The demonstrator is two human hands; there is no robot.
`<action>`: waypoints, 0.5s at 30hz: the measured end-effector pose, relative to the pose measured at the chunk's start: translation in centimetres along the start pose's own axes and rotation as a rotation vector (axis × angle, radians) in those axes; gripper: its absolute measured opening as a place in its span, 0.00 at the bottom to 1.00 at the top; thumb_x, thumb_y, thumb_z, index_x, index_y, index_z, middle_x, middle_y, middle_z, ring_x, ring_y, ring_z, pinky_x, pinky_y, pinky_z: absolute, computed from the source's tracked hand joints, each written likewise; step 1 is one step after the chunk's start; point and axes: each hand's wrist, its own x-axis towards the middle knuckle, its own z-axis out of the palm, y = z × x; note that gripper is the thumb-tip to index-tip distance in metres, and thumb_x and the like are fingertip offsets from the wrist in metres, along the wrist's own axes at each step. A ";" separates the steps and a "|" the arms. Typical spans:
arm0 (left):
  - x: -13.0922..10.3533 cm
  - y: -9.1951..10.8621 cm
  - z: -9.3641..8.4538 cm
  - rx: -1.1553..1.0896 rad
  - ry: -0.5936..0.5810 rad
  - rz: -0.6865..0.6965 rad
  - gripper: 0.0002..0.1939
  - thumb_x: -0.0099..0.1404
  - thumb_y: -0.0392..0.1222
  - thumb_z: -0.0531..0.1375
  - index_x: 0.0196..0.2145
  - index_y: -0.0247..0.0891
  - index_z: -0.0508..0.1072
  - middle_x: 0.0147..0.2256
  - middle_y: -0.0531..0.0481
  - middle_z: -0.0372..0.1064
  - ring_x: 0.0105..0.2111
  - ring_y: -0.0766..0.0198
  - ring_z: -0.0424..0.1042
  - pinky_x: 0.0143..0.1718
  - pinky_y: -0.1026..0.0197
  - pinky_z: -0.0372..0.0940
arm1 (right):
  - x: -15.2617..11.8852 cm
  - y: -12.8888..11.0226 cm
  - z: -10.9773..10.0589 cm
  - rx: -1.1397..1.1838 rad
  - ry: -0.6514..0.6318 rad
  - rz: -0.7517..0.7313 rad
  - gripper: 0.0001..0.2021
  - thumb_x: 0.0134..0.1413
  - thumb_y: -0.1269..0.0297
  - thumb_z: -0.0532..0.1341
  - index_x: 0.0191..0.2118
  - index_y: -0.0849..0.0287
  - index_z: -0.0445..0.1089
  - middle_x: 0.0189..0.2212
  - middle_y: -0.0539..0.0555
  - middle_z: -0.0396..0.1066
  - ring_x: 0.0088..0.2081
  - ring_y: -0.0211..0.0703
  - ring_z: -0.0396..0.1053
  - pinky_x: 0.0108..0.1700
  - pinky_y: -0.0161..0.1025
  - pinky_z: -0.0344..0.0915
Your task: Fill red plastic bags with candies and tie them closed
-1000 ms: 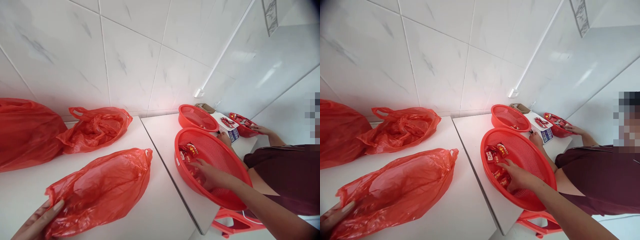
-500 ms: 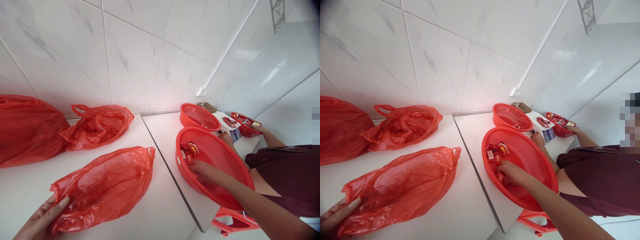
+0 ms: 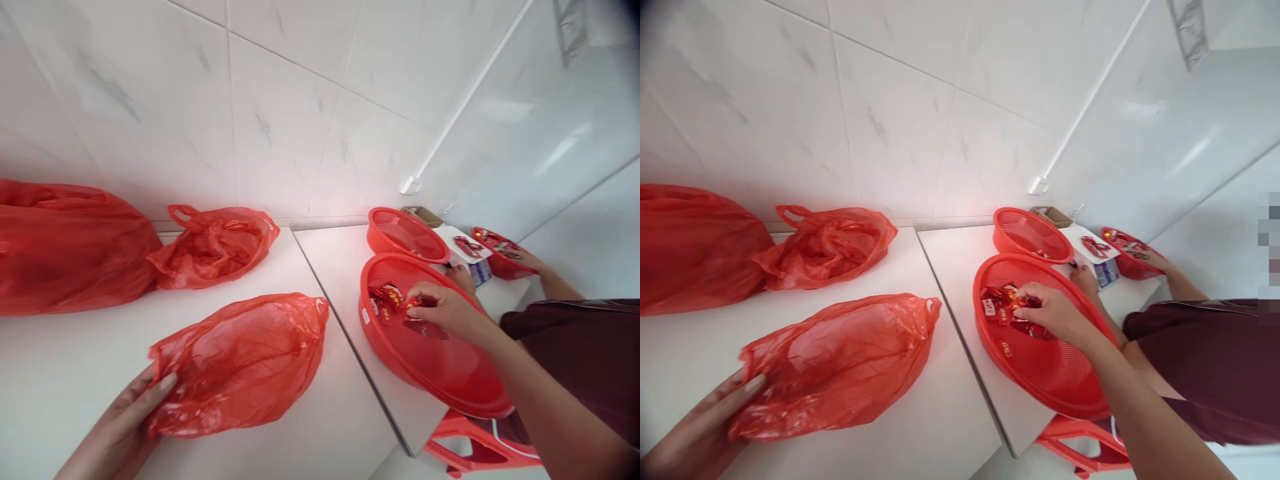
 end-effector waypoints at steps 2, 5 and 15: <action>-0.9 0.3 1.1 0.004 -0.088 0.017 0.27 0.52 0.39 0.69 0.50 0.44 0.73 0.43 0.48 0.77 0.39 0.52 0.77 0.36 0.60 0.74 | -0.2 -3.5 1.1 -0.018 -0.024 -0.084 0.09 0.47 0.58 0.64 0.31 0.57 0.67 0.30 0.51 0.68 0.26 0.37 0.66 0.23 0.32 0.63; -1.6 0.4 2.0 0.014 -0.187 0.054 0.23 0.56 0.41 0.67 0.50 0.40 0.72 0.43 0.45 0.77 0.39 0.54 0.77 0.38 0.60 0.72 | -0.8 -9.0 4.6 -0.064 -0.081 -0.271 0.08 0.50 0.59 0.64 0.28 0.55 0.67 0.32 0.48 0.66 0.25 0.34 0.64 0.23 0.31 0.63; -1.7 0.6 1.2 0.023 -0.297 0.097 0.22 0.62 0.40 0.62 0.54 0.42 0.68 0.46 0.44 0.75 0.41 0.56 0.76 0.41 0.60 0.70 | 1.6 -14.9 19.1 -0.224 -0.342 -0.793 0.13 0.54 0.72 0.58 0.41 0.45 0.73 0.41 0.51 0.70 0.44 0.47 0.69 0.46 0.41 0.68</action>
